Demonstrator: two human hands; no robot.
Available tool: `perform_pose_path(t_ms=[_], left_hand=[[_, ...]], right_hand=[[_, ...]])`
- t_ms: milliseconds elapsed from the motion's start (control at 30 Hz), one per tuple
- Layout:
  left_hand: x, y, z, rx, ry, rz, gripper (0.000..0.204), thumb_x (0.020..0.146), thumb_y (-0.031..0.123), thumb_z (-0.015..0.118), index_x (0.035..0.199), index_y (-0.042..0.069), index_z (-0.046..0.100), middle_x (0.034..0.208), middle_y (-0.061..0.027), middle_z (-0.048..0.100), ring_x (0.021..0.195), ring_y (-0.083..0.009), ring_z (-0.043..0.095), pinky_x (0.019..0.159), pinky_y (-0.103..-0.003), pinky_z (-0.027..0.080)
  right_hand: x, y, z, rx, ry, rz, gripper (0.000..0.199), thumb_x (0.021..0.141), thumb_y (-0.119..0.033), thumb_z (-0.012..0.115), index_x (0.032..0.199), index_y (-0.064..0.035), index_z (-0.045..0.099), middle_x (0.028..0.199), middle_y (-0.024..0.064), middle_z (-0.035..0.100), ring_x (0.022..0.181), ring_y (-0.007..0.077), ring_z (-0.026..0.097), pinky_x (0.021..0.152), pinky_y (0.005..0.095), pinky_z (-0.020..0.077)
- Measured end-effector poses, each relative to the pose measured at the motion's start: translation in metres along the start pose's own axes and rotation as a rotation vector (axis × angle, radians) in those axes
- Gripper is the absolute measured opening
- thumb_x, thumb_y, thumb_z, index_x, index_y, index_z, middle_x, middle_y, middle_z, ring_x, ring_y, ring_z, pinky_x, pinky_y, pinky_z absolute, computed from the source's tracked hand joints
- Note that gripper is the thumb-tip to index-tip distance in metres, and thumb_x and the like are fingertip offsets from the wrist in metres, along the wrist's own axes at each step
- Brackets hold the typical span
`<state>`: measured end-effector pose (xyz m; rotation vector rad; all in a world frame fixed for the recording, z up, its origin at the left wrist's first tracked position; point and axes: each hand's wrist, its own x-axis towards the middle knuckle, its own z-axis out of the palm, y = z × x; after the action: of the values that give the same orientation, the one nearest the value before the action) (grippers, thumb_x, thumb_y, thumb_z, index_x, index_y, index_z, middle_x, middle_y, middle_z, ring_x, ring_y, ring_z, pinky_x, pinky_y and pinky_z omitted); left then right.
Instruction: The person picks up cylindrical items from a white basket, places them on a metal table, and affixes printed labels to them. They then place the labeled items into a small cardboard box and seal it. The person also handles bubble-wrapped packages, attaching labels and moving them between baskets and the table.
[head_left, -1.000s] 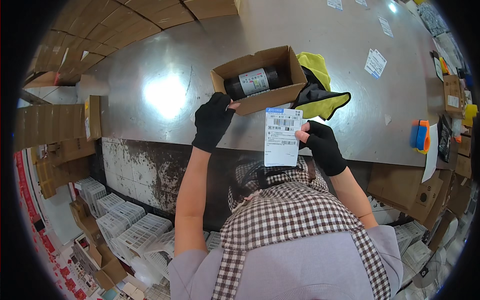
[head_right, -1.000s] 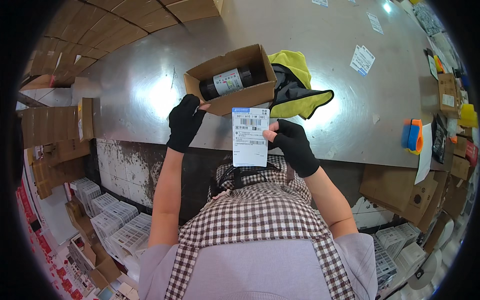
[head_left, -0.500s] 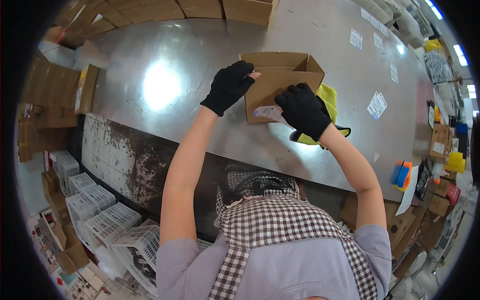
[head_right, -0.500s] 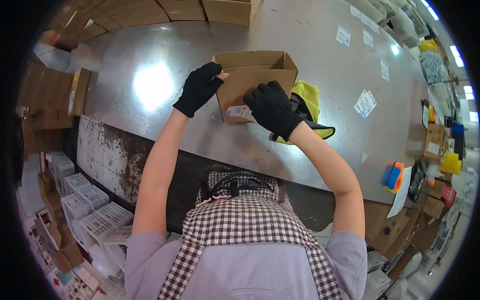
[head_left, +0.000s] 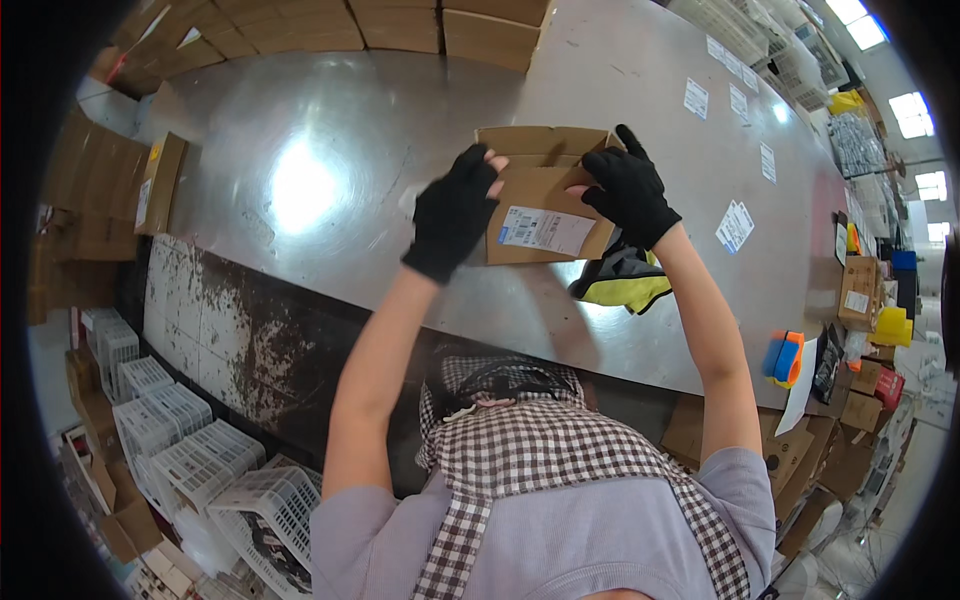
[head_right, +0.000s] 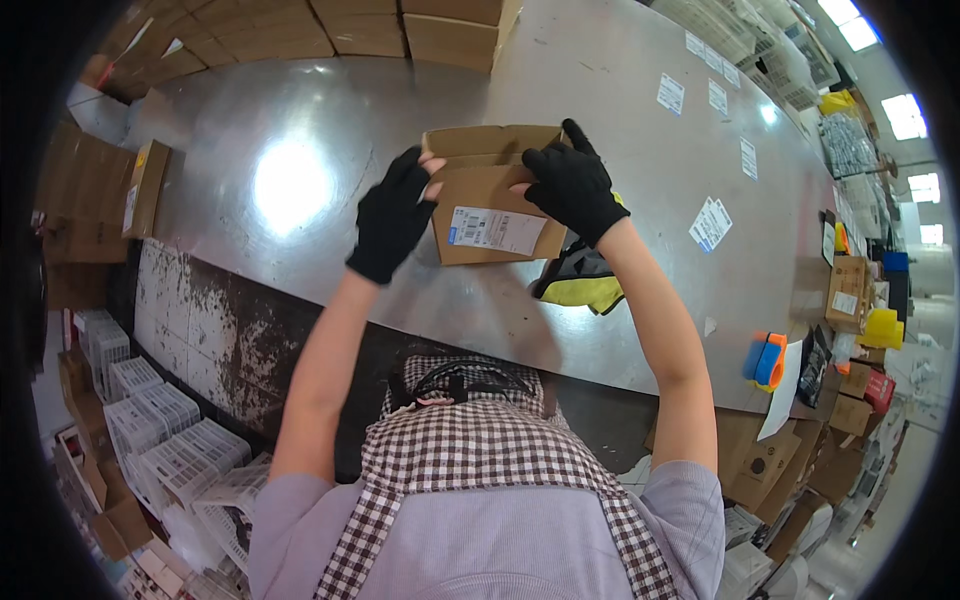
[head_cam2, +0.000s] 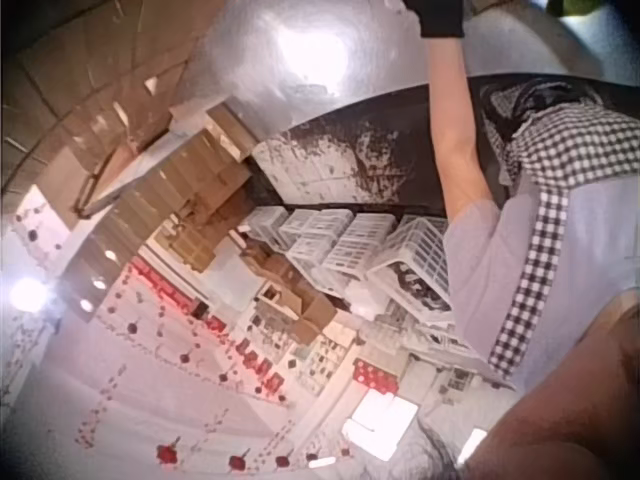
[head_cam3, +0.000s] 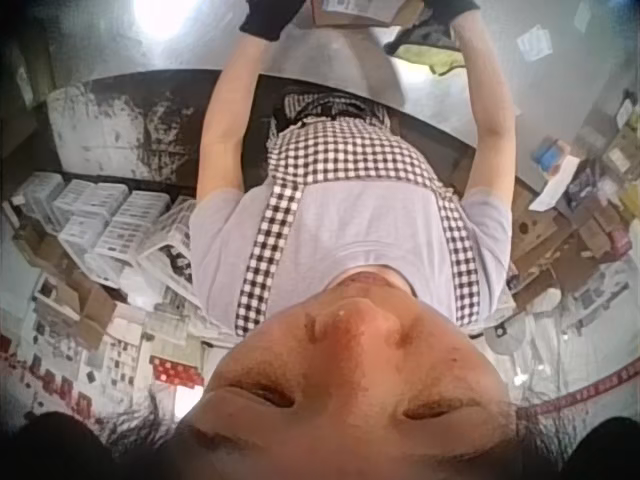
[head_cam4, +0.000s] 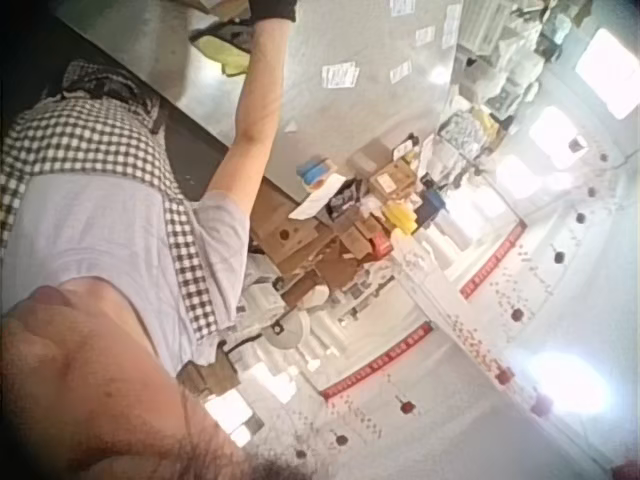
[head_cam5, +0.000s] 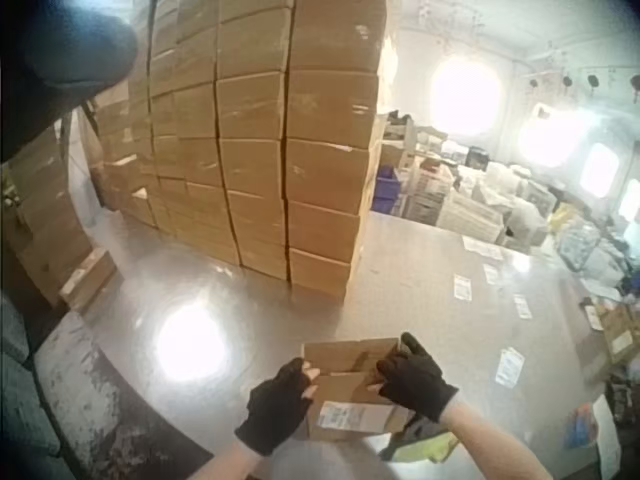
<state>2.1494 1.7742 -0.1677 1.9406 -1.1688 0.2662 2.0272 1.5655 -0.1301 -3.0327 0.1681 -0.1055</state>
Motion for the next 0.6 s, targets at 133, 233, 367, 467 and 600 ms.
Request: perform_pose_path(t_ms=[133, 233, 367, 467, 600], left_hand=[[-0.068, 0.040, 0.027, 0.103, -0.408, -0.017, 0.048, 0.076, 0.015, 0.062, 0.122, 0.012, 0.051, 0.101, -0.0105, 0.064, 0.072, -0.0259, 0.063, 0.062, -0.036, 0.051], [-0.104, 0.019, 0.100, 0.106, -0.344, 0.158, 0.051, 0.081, 0.015, 0.055, 0.130, 0.015, 0.044, 0.094, -0.0094, 0.065, 0.059, -0.0240, 0.061, 0.051, -0.036, 0.050], [-0.076, 0.030, 0.107, 0.048, -0.540, 0.156, 0.038, 0.089, 0.018, 0.045, 0.127, 0.013, 0.044, 0.069, -0.0132, 0.060, 0.055, -0.0295, 0.061, 0.046, -0.041, 0.049], [-0.063, 0.022, 0.106, -0.044, -0.546, 0.257, 0.039, 0.090, 0.020, 0.045, 0.128, 0.013, 0.043, 0.067, -0.0122, 0.060, 0.052, -0.0301, 0.060, 0.046, -0.040, 0.049], [-0.071, -0.019, 0.118, -0.039, -0.480, 0.183, 0.048, 0.086, 0.014, 0.045, 0.134, 0.017, 0.037, 0.116, -0.0176, 0.052, 0.058, -0.0256, 0.062, 0.047, -0.037, 0.049]], right_hand=[[0.003, 0.012, 0.007, 0.299, -0.009, 0.063, 0.036, 0.074, -0.031, 0.069, 0.102, -0.0077, 0.062, 0.080, 0.0145, 0.064, 0.080, 0.0310, 0.062, 0.080, 0.0372, 0.0470], [0.001, 0.009, 0.006, 0.358, -0.023, 0.074, 0.039, 0.075, -0.030, 0.068, 0.104, -0.0054, 0.062, 0.084, 0.0163, 0.065, 0.080, 0.0333, 0.062, 0.073, 0.0364, 0.0488], [-0.009, -0.001, 0.007, 0.419, 0.010, 0.279, 0.046, 0.073, -0.034, 0.070, 0.107, -0.0036, 0.063, 0.095, 0.0177, 0.065, 0.086, 0.0318, 0.063, 0.076, 0.0370, 0.0483], [-0.017, 0.005, 0.015, 0.448, 0.153, 0.394, 0.049, 0.073, -0.034, 0.071, 0.109, -0.0027, 0.062, 0.098, 0.0179, 0.065, 0.085, 0.0305, 0.064, 0.077, 0.0357, 0.0484], [-0.017, 0.033, 0.015, 0.759, 0.211, 0.720, 0.045, 0.074, -0.029, 0.069, 0.107, 0.0002, 0.061, 0.094, 0.0190, 0.065, 0.081, 0.0283, 0.064, 0.074, 0.0343, 0.0489]])
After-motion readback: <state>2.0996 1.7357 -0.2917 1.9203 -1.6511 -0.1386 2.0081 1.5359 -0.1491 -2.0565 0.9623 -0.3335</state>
